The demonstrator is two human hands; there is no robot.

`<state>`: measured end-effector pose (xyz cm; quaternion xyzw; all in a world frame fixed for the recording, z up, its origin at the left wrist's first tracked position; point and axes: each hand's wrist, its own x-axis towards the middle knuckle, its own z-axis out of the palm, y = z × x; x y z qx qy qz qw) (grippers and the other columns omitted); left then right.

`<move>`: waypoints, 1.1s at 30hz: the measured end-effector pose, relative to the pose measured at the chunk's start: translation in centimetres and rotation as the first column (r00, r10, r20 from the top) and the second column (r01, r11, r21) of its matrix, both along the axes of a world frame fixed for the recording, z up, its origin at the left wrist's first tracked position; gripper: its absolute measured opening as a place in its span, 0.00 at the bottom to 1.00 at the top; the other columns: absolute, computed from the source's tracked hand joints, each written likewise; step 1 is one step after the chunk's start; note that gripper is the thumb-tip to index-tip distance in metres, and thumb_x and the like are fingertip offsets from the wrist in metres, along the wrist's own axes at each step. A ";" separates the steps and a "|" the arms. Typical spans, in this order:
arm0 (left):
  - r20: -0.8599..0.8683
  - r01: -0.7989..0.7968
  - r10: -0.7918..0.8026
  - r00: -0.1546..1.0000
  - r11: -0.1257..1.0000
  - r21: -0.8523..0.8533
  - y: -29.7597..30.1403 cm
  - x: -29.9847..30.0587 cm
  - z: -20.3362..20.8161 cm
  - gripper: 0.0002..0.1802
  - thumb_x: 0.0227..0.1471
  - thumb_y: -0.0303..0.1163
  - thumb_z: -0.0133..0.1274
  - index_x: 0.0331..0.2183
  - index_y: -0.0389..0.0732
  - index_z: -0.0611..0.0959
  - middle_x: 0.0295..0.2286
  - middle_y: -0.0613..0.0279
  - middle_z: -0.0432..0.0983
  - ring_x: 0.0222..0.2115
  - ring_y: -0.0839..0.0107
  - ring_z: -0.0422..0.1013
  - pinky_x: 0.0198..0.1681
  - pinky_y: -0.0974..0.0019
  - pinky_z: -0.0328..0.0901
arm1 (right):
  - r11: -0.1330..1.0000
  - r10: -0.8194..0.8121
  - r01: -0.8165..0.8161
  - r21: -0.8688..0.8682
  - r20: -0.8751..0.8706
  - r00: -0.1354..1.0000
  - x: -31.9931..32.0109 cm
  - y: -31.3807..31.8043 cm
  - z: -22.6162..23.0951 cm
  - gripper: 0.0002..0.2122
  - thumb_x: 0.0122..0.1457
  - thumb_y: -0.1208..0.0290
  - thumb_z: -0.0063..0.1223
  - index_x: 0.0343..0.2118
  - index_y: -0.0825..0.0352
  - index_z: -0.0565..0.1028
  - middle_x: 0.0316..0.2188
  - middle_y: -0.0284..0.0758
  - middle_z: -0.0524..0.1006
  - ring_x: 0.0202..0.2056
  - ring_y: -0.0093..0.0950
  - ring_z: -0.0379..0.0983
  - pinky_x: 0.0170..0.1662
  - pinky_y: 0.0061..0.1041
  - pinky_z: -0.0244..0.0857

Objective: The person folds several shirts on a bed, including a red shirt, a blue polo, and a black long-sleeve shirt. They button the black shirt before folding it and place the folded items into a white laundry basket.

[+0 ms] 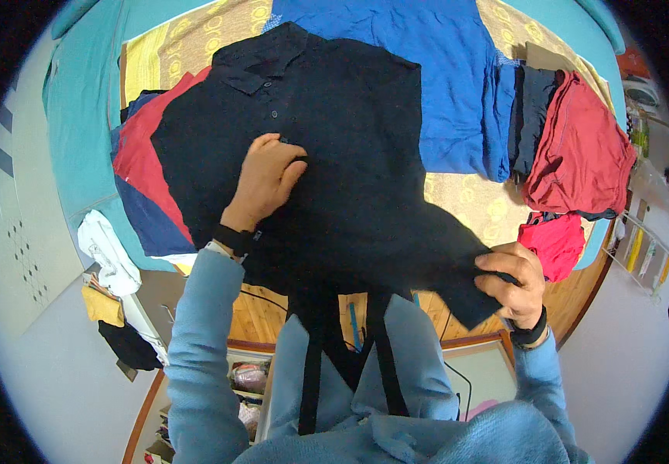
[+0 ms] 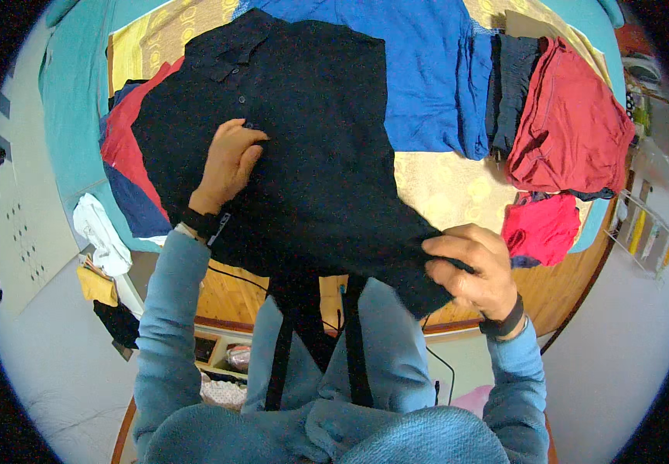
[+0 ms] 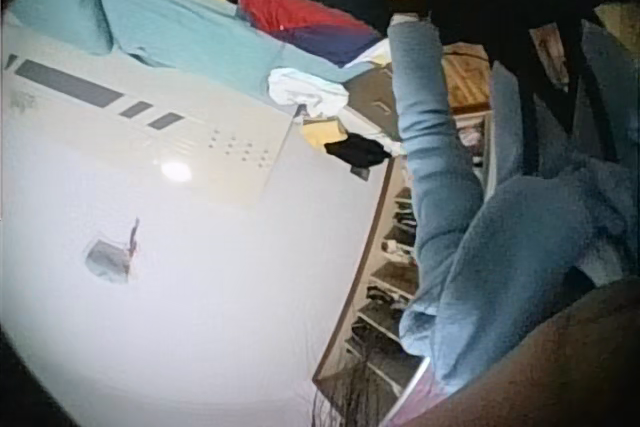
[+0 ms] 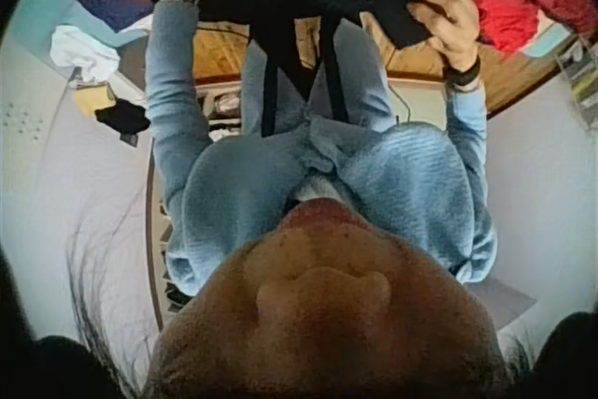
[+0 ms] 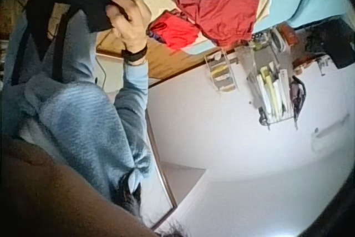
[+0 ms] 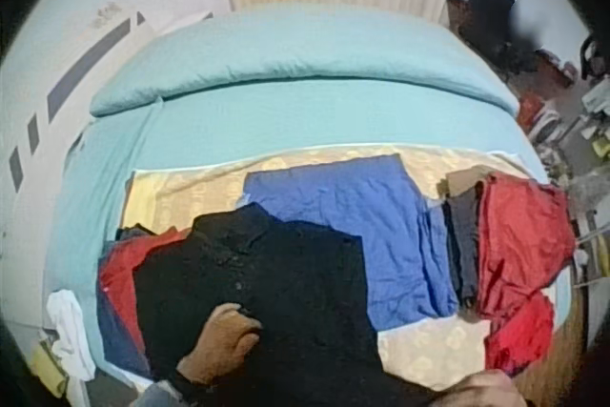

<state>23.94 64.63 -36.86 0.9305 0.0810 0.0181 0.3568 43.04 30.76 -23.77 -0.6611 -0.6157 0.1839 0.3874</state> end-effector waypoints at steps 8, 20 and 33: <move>0.195 -0.250 0.168 0.966 0.796 0.551 -1.4 1.1 -1.6 0.17 0.46 0.30 0.56 0.41 0.43 0.76 0.40 0.59 0.70 0.44 0.61 0.66 0.48 0.49 0.57 | 0.928 -0.275 0.254 -0.274 -0.040 0.961 -1.0 -3.4 -13.3 0.09 0.48 0.81 0.49 0.34 0.68 0.72 0.40 0.40 0.75 0.37 0.40 0.73 0.43 0.32 0.67; -0.139 0.178 -0.185 0.973 0.982 -0.059 -20.0 1.8 -3.6 0.50 0.43 0.49 0.58 0.60 0.33 0.57 0.61 0.46 0.48 0.64 0.55 0.43 0.65 0.52 0.37 | 0.740 -0.397 0.253 -0.623 -0.101 0.912 -0.9 -1.4 -14.3 0.09 0.51 0.70 0.59 0.28 0.68 0.71 0.24 0.31 0.71 0.25 0.25 0.68 0.30 0.25 0.63; -0.442 -0.610 0.707 0.551 -0.019 -0.792 -18.6 -1.5 -5.6 0.15 0.54 0.30 0.55 0.40 0.28 0.78 0.39 0.56 0.78 0.39 0.70 0.72 0.44 0.68 0.65 | 0.979 -0.163 0.175 -0.107 0.112 0.980 -2.4 10.5 -10.9 0.09 0.52 0.78 0.50 0.37 0.72 0.73 0.40 0.42 0.76 0.41 0.37 0.73 0.46 0.34 0.67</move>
